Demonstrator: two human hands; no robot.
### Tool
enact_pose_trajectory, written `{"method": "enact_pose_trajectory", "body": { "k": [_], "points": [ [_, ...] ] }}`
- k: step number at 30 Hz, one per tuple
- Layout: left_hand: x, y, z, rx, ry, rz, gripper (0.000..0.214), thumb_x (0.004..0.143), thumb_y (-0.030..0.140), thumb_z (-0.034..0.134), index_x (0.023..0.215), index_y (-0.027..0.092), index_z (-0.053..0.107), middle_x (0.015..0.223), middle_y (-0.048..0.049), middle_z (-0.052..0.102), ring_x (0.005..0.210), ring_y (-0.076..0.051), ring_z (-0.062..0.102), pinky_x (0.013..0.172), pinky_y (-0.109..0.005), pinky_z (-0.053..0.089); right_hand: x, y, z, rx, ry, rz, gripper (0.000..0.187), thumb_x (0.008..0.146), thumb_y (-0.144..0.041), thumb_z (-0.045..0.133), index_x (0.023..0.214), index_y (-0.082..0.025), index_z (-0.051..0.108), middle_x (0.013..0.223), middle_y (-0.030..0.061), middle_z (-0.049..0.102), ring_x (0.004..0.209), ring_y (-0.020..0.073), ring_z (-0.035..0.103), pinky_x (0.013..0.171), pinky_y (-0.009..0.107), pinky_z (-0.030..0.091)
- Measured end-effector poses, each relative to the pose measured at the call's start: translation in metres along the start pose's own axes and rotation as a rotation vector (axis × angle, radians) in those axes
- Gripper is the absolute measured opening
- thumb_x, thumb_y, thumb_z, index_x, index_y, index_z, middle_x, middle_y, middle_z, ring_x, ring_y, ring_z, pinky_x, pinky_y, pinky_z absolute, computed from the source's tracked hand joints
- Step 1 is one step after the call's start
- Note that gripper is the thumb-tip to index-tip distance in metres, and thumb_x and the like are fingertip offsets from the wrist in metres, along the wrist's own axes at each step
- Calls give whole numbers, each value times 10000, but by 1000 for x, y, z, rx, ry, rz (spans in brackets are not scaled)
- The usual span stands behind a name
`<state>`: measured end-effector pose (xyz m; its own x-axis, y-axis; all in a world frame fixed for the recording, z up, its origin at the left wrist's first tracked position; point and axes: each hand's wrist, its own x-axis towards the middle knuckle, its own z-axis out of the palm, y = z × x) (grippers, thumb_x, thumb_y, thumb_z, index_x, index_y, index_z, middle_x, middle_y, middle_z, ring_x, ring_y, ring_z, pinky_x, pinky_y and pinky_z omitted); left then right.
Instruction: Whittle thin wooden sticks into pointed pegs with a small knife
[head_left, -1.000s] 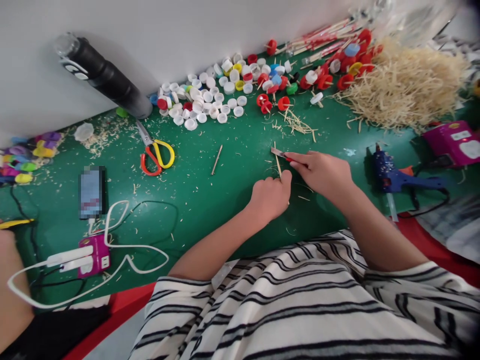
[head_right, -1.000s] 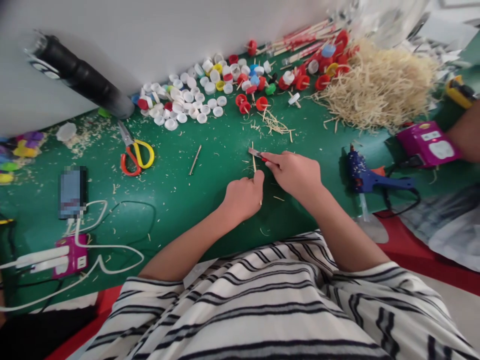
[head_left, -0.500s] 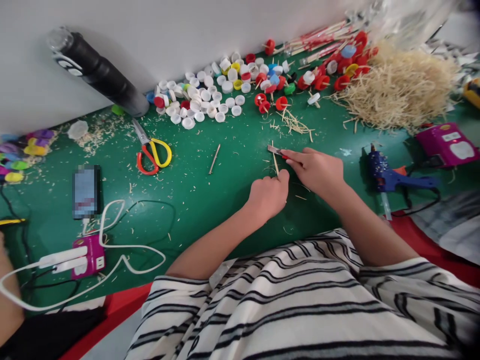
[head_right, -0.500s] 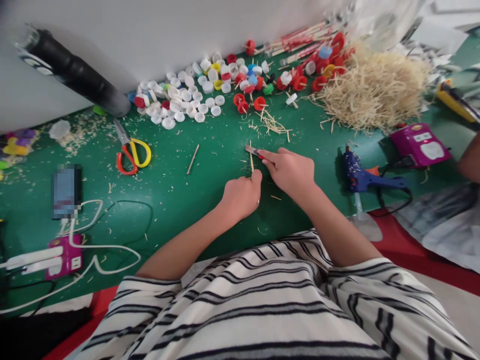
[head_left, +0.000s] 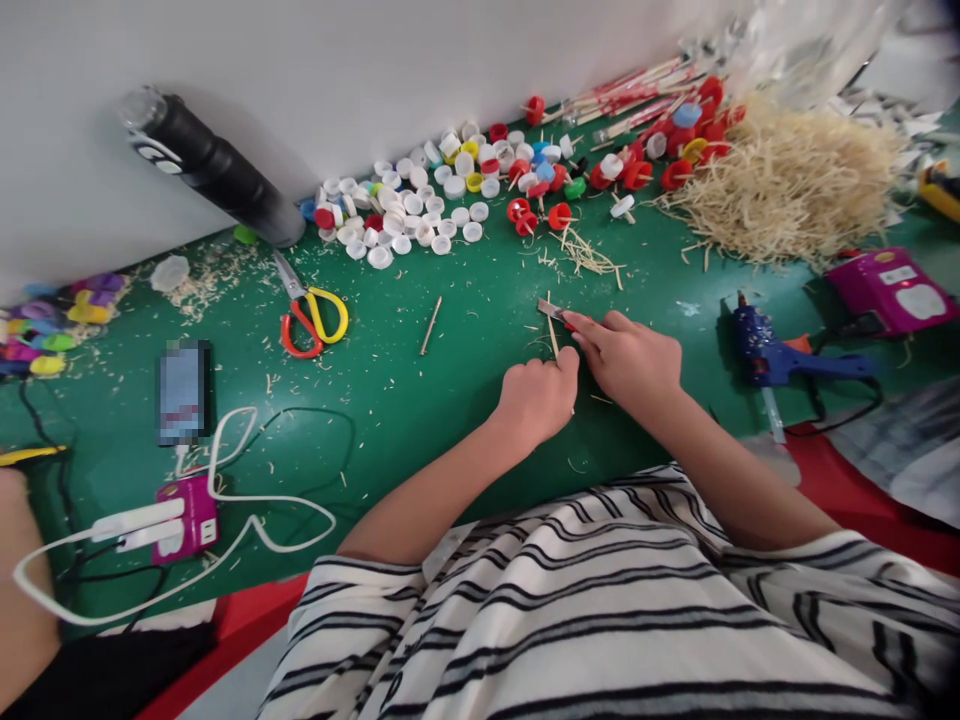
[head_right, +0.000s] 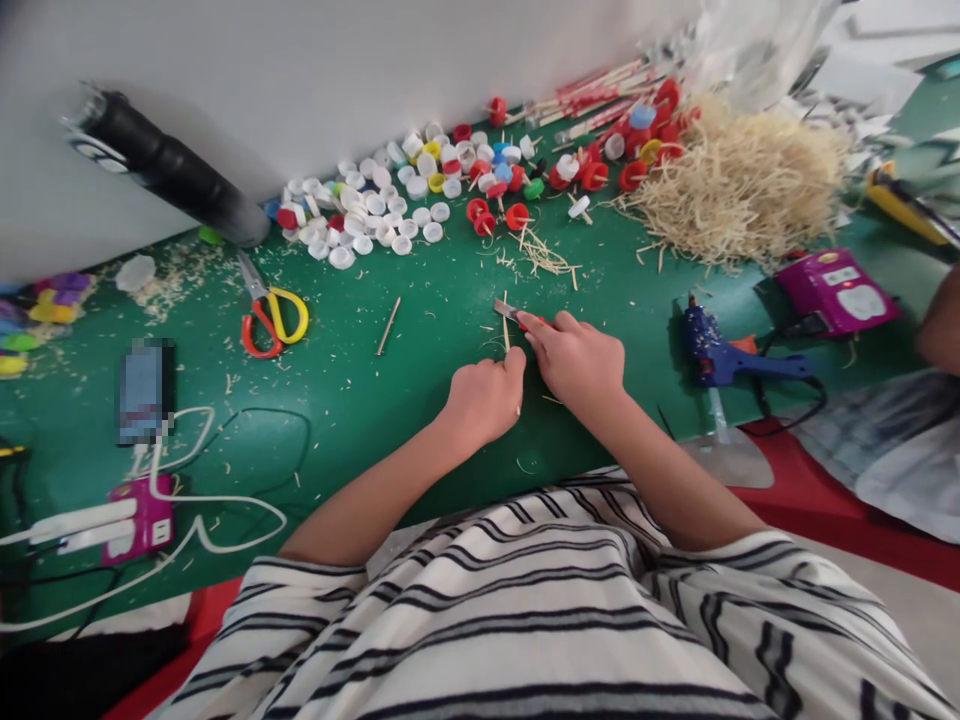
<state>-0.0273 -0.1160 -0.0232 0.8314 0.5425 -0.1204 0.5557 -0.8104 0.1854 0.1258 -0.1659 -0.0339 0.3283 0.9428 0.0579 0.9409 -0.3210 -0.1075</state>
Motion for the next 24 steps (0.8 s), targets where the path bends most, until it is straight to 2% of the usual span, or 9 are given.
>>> {"method": "enact_pose_trajectory", "body": {
  "k": [8,14,17,21,24],
  "points": [
    [2,0,0,14,0,-17,346,978,122,335,1259,63,528,892,-169,745,862,-296,758,669,-371,577,0,-6,4,-8,39,24,506,1084,-458,296,1440,-386,649,960,71,662,790,183,537,588,336,148],
    [0,3,1,29,-28,4,380,955,148,443,1312,35,506,941,-185,745,923,-299,747,713,-374,577,31,0,-1,8,51,127,505,1073,-446,313,1448,-370,643,1005,81,670,776,187,546,588,339,145],
    [0,2,3,19,-19,-10,400,942,142,445,1324,37,496,934,-170,746,899,-296,748,683,-368,573,38,5,-3,24,44,112,488,1066,-461,337,1436,-394,647,986,66,666,761,181,536,589,337,144],
    [-1,0,5,17,11,-1,398,936,140,441,1319,43,487,893,-150,739,871,-284,746,656,-347,552,27,6,-4,57,49,120,505,1070,-486,321,1452,-389,637,985,72,660,786,183,552,584,333,153],
    [-2,0,6,16,27,-1,379,980,170,405,1333,44,460,855,-133,729,850,-272,739,638,-333,523,18,5,-3,91,61,108,517,1072,-496,314,1465,-379,629,999,78,664,824,188,573,579,327,169]
  ]
}}
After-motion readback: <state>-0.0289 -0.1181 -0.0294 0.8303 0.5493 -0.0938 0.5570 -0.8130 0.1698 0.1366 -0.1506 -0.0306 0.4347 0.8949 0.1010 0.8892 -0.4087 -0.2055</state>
